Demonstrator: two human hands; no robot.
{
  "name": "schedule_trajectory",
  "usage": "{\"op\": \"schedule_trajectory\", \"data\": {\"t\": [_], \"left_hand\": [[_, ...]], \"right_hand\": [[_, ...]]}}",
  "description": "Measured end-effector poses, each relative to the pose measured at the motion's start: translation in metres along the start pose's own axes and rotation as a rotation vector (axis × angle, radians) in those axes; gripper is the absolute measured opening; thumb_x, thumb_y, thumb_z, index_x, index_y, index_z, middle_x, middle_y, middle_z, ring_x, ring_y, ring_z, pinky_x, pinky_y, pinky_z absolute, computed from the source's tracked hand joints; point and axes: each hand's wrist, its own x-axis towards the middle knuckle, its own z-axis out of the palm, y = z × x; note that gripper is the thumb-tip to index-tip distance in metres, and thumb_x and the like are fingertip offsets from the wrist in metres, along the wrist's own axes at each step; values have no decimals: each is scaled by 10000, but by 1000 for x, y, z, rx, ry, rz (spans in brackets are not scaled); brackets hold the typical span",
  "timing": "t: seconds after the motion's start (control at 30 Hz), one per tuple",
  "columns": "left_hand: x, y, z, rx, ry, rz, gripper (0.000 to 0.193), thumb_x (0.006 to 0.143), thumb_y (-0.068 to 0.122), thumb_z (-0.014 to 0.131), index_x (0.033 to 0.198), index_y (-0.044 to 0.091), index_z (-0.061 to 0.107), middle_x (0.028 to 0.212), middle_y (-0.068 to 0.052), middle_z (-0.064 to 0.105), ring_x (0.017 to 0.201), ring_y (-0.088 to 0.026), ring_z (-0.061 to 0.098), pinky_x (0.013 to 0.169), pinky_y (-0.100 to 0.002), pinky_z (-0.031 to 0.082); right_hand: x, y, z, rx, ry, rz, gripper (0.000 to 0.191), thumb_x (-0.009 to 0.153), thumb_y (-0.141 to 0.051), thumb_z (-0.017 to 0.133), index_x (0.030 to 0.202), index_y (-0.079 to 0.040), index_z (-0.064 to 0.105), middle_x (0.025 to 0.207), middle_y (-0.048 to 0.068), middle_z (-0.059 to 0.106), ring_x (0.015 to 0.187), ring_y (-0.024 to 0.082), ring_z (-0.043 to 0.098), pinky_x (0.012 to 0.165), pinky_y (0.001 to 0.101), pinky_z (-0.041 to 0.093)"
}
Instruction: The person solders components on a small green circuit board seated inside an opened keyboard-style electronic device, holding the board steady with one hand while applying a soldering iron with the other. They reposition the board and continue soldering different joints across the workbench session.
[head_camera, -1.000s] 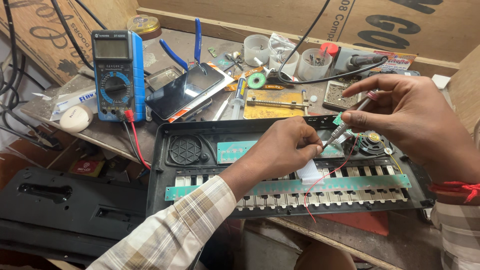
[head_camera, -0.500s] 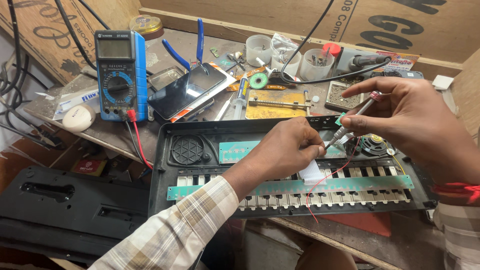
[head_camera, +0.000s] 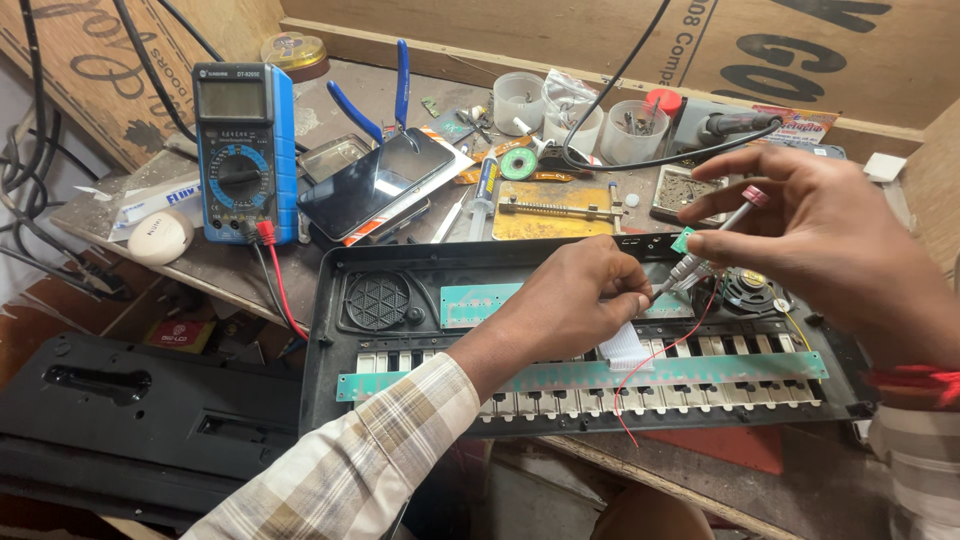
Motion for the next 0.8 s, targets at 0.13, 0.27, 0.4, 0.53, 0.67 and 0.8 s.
{"op": "schedule_trajectory", "data": {"t": [0.13, 0.27, 0.4, 0.53, 0.67, 0.8], "left_hand": [[1, -1, 2, 12, 2, -11, 218, 903, 234, 682, 937, 33, 759, 954, -135, 677, 886, -267, 698, 808, -401, 532], [2, -4, 3, -53, 30, -16, 207, 931, 192, 607, 1015, 41, 720, 991, -138, 710, 932, -279, 712, 846, -406, 534], [2, -7, 4, -61, 42, -1, 203, 930, 172, 588, 1031, 40, 702, 1003, -145, 719, 962, -288, 716, 863, -413, 535], [3, -8, 6, -51, 46, 8, 193, 930, 153, 579, 1031, 35, 694, 1005, -156, 718, 979, -300, 714, 876, -420, 535], [3, -9, 6, -84, 61, 15, 188, 931, 132, 558, 1031, 38, 686, 998, -160, 724, 978, -304, 721, 882, -417, 537], [2, -9, 5, -119, 82, 38, 179, 937, 111, 541, 1057, 27, 643, 1006, -177, 726, 988, -322, 719, 884, -423, 532]], "right_hand": [[1, 8, -9, 217, -84, -31, 485, 814, -81, 775, 1280, -28, 649, 960, 106, 811, 839, 146, 764, 713, 259, 627], [-1, 7, 3, -31, 42, -7, 395, 862, -101, 790, 1239, -22, 700, 841, 135, 786, 735, 153, 740, 607, 275, 563], [-1, 0, 22, -191, 145, 21, 322, 875, -148, 787, 1163, -28, 708, 740, 106, 746, 603, 149, 713, 517, 300, 535], [-2, 1, 32, -242, 177, -8, 395, 893, -144, 784, 1251, -39, 654, 808, 90, 745, 681, 140, 720, 557, 283, 535], [5, 11, 30, 176, -49, -96, 516, 887, -18, 693, 1357, -14, 479, 1120, 110, 741, 862, 156, 681, 681, 258, 565], [9, 20, 33, 324, -87, -107, 583, 892, 47, 625, 1424, -32, 399, 1180, 165, 702, 990, 175, 719, 795, 267, 612]]}}
